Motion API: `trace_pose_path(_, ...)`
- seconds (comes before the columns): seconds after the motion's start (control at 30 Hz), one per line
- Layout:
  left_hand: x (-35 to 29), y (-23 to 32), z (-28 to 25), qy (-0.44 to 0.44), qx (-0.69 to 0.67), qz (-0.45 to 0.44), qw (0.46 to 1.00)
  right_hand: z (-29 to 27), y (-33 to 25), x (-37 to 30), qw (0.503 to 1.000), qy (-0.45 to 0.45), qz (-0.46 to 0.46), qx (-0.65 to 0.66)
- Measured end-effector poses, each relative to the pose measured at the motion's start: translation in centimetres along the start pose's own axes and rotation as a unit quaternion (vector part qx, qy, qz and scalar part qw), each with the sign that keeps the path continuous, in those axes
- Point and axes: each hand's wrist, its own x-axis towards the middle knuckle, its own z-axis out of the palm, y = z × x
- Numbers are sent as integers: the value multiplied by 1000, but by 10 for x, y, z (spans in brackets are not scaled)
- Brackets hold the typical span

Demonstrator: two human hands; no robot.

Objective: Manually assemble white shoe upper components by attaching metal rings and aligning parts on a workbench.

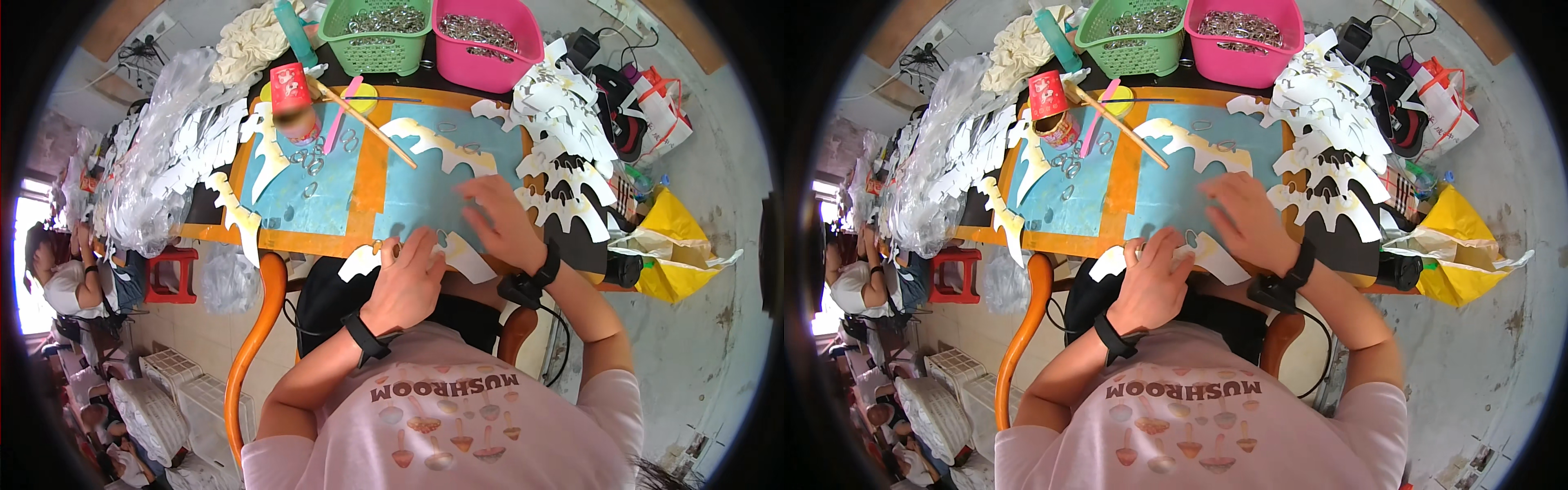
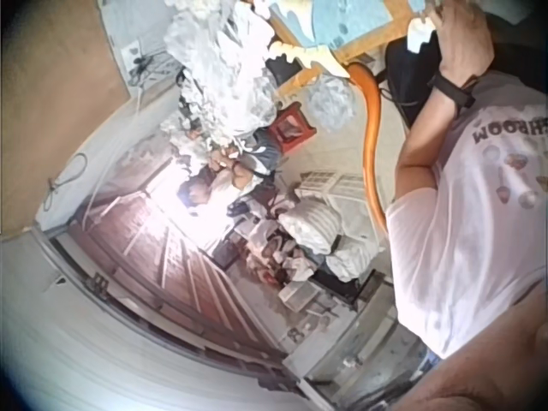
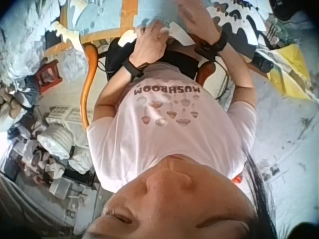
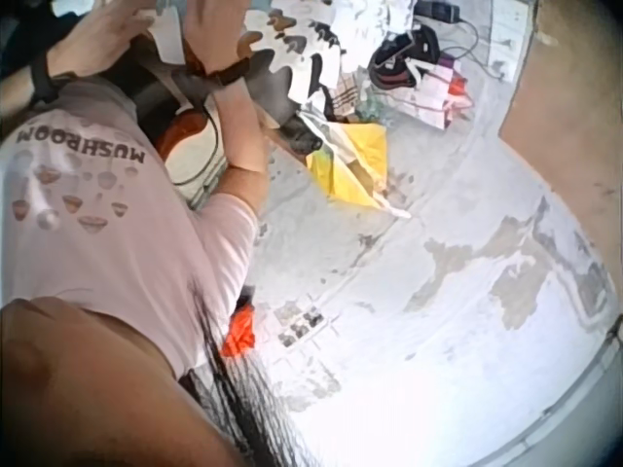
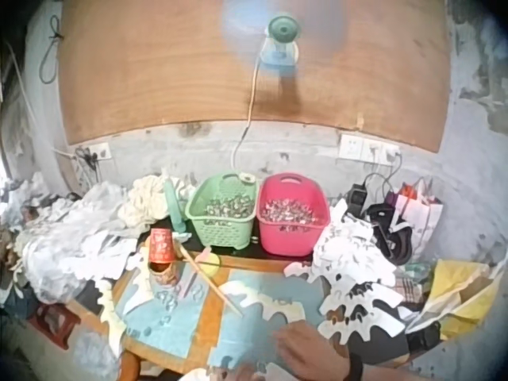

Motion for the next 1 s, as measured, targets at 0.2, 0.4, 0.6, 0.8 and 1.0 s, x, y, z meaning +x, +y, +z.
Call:
trace_pose_path(0.2,-7,2,-1,18,33,-15,999,12,-4,2,994,-63,56,67)
trace_pose_path(0.4,-22,-5,4,42,29,-22,998,20,-18,-7,946,-55,198,250)
trace_pose_path(0.6,-23,-10,-1,95,68,0,993,20,-22,-7,923,-95,214,305)
trace_pose_path(0.8,-35,-10,-5,265,38,24,963,32,-34,-9,865,61,232,440)
trace_pose_path(1.0,-29,-1,7,31,-568,-288,771,61,-52,-19,812,153,209,523)
